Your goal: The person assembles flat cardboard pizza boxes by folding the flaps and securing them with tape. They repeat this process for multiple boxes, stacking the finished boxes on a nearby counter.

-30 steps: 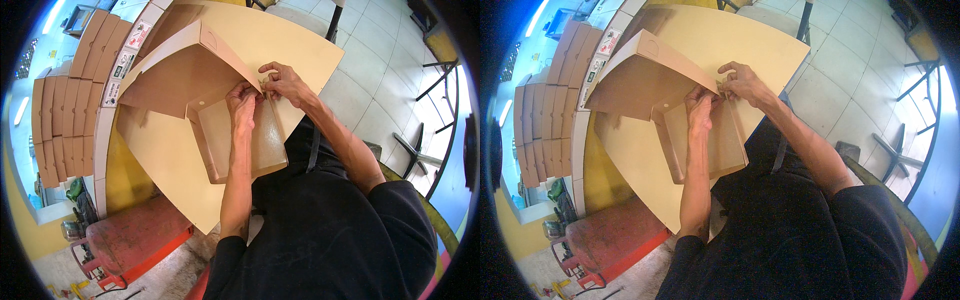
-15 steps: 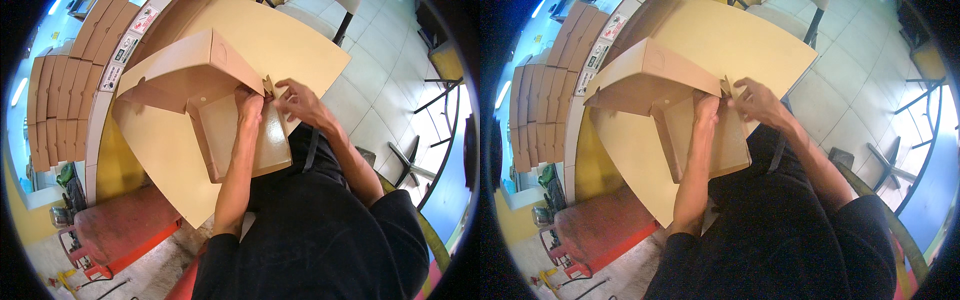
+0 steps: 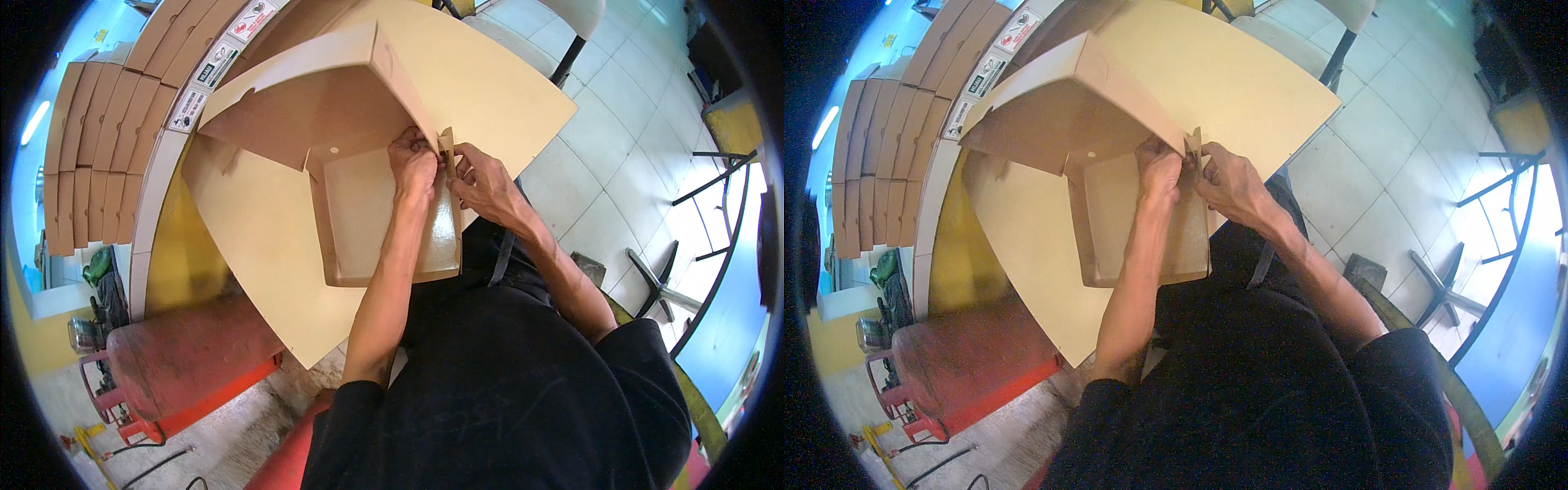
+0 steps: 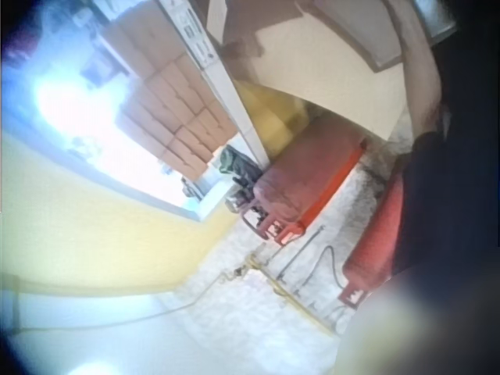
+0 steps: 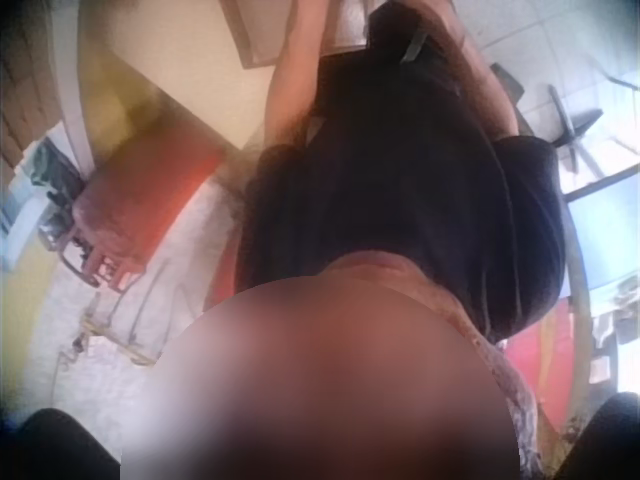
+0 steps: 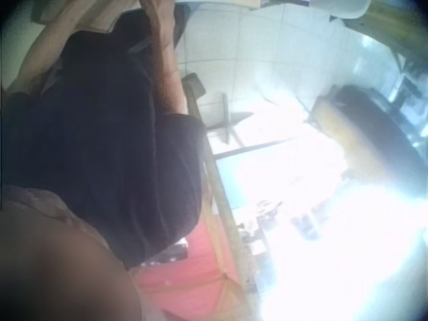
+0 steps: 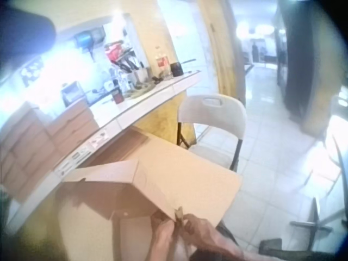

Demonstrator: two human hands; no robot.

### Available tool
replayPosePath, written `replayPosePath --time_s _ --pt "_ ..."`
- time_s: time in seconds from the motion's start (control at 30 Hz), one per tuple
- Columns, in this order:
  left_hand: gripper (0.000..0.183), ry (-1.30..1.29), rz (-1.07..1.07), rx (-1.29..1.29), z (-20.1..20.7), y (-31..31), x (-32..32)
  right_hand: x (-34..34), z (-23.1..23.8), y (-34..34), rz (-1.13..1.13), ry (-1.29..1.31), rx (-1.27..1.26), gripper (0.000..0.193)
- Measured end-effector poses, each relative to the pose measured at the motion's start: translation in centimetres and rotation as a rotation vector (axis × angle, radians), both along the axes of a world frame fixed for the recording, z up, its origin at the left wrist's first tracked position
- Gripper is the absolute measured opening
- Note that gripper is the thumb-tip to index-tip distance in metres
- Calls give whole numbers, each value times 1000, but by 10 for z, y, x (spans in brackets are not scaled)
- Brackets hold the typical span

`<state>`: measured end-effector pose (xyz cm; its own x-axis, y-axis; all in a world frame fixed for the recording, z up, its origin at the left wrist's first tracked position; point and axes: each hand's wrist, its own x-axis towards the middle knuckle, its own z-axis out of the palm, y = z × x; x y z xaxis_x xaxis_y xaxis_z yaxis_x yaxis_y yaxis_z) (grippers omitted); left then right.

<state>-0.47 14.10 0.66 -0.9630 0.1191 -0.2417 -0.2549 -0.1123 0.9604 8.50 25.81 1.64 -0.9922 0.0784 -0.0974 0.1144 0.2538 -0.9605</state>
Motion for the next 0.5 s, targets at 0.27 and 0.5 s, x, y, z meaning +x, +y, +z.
replayPosePath --time_s 0.27,0.5 --pt "25 -3 -67 -101 6 -4 0 -3 -2 -3 -23 155 216 57" --pt "13 187 -83 -437 -1 -6 -6 4 0 -10 -27 164 272 59"
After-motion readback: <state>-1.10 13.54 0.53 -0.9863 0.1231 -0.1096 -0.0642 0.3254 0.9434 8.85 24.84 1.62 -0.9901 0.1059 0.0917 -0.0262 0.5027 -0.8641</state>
